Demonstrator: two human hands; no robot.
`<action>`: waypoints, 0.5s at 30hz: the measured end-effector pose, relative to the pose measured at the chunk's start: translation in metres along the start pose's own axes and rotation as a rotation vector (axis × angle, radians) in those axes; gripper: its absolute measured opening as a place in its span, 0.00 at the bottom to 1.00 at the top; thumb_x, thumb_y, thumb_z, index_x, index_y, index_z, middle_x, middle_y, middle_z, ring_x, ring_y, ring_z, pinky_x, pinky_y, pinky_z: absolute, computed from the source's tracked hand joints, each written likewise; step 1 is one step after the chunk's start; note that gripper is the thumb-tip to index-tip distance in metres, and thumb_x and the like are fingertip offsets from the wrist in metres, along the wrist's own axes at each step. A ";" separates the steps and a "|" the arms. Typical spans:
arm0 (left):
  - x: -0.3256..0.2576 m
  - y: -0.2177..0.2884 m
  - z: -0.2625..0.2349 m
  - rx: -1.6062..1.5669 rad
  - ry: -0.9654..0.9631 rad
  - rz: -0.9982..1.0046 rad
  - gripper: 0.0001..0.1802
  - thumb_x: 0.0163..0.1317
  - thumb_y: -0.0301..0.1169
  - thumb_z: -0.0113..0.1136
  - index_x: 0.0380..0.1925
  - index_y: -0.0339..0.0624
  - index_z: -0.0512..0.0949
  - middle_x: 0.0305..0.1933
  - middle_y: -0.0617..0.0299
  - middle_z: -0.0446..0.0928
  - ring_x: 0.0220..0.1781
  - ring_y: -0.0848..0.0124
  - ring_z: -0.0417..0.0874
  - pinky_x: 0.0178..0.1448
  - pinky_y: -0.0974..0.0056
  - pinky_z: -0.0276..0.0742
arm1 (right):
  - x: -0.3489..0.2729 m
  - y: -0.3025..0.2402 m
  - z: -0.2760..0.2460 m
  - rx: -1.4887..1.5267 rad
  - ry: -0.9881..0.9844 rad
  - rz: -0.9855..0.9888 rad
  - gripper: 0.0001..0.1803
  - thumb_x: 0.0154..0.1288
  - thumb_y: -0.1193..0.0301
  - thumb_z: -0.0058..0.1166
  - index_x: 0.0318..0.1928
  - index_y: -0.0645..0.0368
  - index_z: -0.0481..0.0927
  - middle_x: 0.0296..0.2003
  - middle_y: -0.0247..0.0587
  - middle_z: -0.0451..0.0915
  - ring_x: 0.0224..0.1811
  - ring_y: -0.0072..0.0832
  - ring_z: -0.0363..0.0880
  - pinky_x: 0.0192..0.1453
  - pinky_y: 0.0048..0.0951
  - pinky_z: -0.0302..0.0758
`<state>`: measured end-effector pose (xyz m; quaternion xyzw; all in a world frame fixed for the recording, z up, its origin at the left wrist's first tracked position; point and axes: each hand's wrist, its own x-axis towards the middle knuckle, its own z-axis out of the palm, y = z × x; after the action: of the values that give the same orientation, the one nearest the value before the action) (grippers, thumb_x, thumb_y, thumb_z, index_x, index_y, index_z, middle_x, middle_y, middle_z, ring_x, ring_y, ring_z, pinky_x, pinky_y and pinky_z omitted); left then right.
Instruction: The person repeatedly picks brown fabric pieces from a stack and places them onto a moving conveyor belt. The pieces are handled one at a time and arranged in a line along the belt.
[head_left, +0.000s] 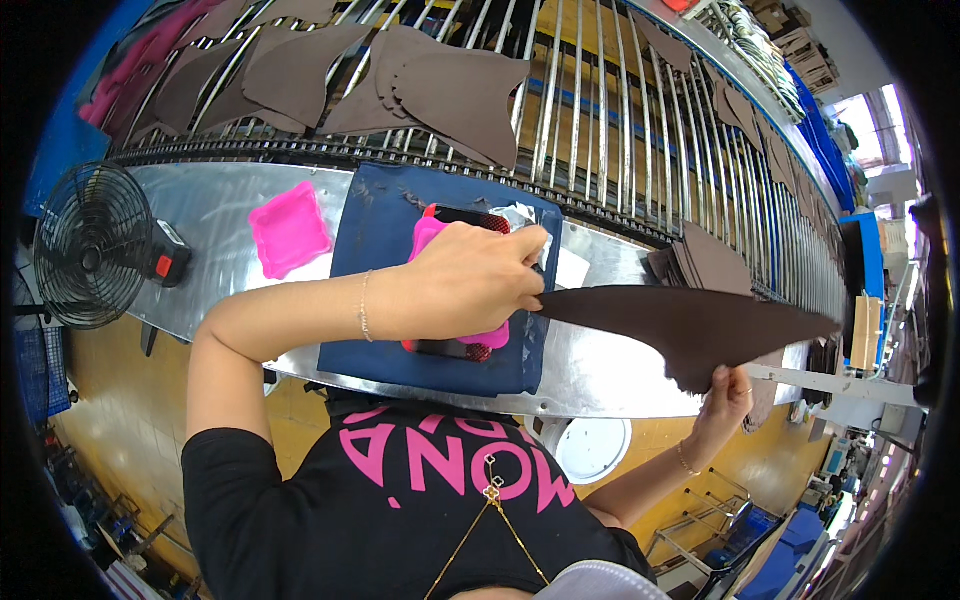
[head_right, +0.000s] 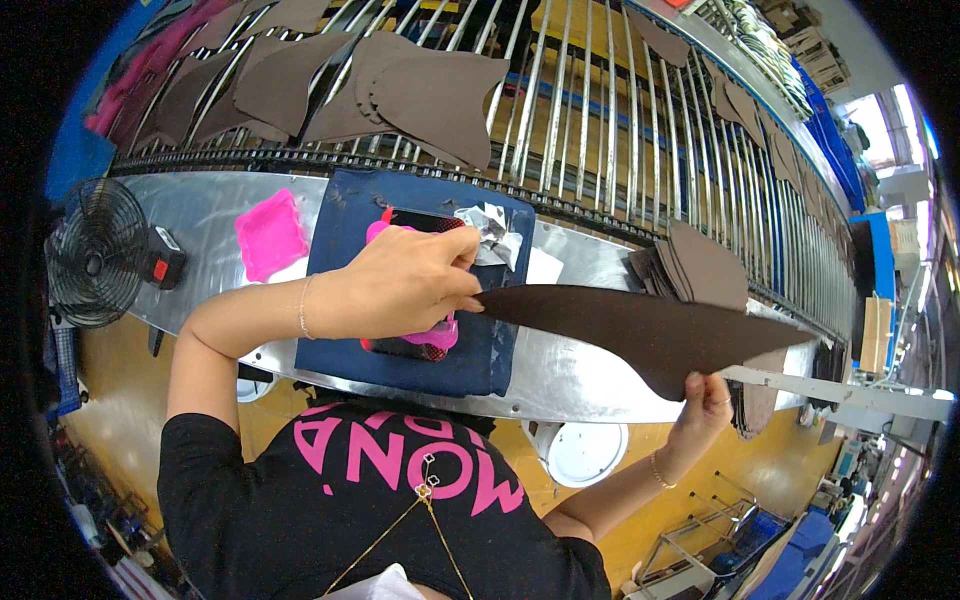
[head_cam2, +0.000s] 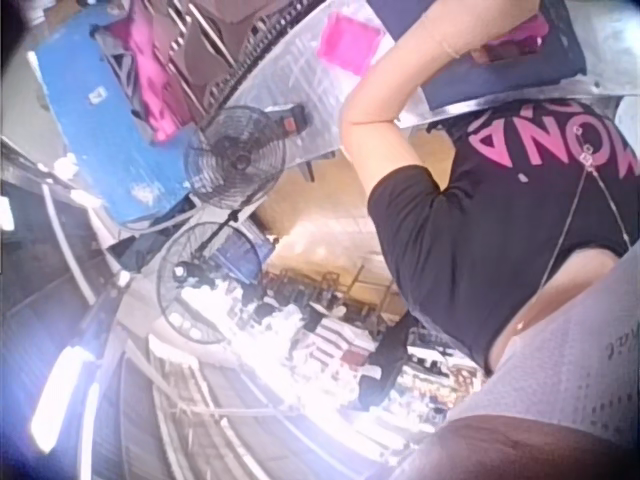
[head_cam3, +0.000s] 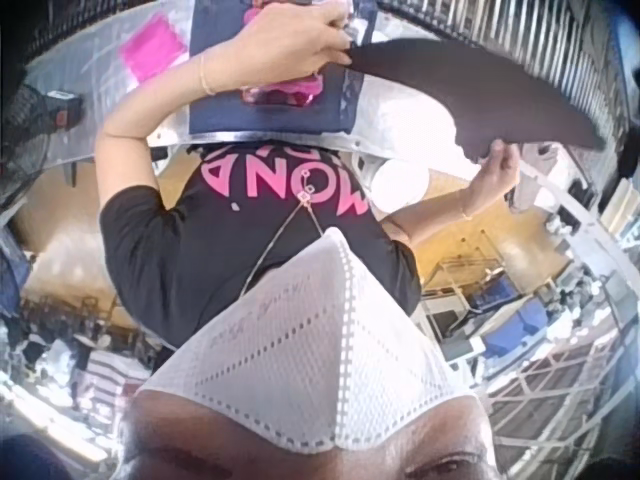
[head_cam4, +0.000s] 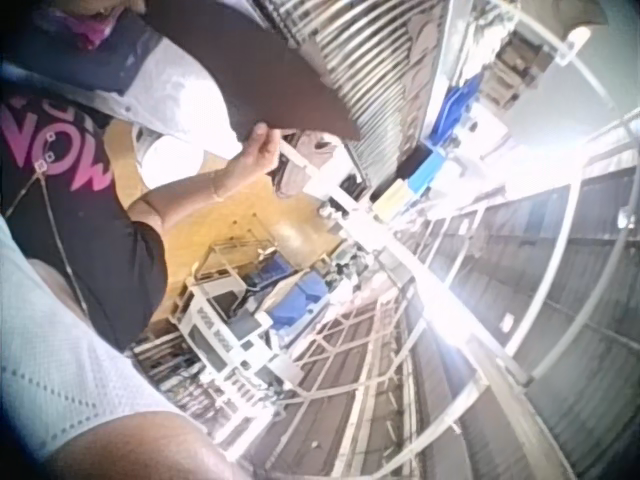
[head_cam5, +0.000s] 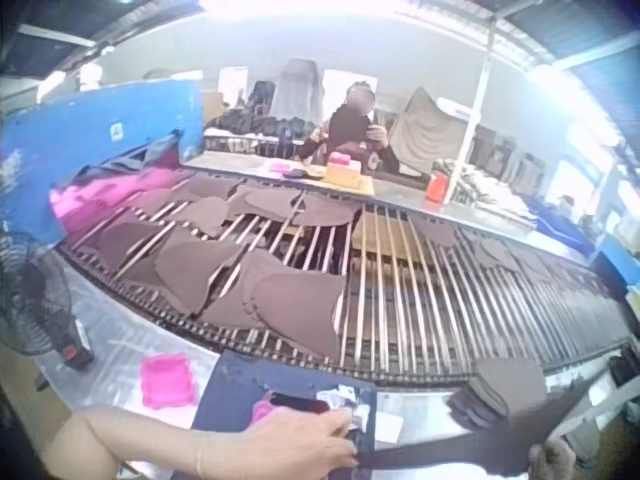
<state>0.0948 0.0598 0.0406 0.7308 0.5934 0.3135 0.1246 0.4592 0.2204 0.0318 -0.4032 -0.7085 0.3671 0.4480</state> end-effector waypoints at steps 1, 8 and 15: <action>0.004 0.000 0.000 -0.007 0.021 0.007 0.08 0.50 0.34 0.67 0.25 0.43 0.81 0.29 0.61 0.68 0.25 0.63 0.76 0.29 0.61 0.72 | 0.014 -0.003 0.001 -0.021 -0.009 0.012 0.07 0.63 0.73 0.60 0.35 0.66 0.80 0.25 0.22 0.70 0.27 0.12 0.62 0.31 0.14 0.60; -0.004 -0.018 -0.061 -0.206 0.340 -0.385 0.17 0.57 0.35 0.66 0.47 0.46 0.79 0.30 0.65 0.66 0.22 0.78 0.65 0.28 0.71 0.65 | 0.132 0.031 0.069 0.088 -0.142 0.166 0.21 0.66 0.74 0.53 0.56 0.74 0.71 0.47 0.45 0.79 0.46 0.23 0.76 0.53 0.20 0.70; -0.080 -0.044 -0.084 -0.224 0.570 -0.654 0.20 0.58 0.28 0.64 0.52 0.45 0.76 0.32 0.70 0.64 0.22 0.86 0.61 0.24 0.79 0.58 | 0.240 0.158 0.142 0.014 -0.361 0.402 0.23 0.64 0.76 0.55 0.58 0.71 0.70 0.44 0.46 0.81 0.41 0.24 0.80 0.47 0.22 0.75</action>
<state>0.0015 -0.0205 0.0559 0.3712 0.7662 0.5089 0.1271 0.2995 0.4777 -0.0728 -0.4607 -0.6802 0.5194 0.2353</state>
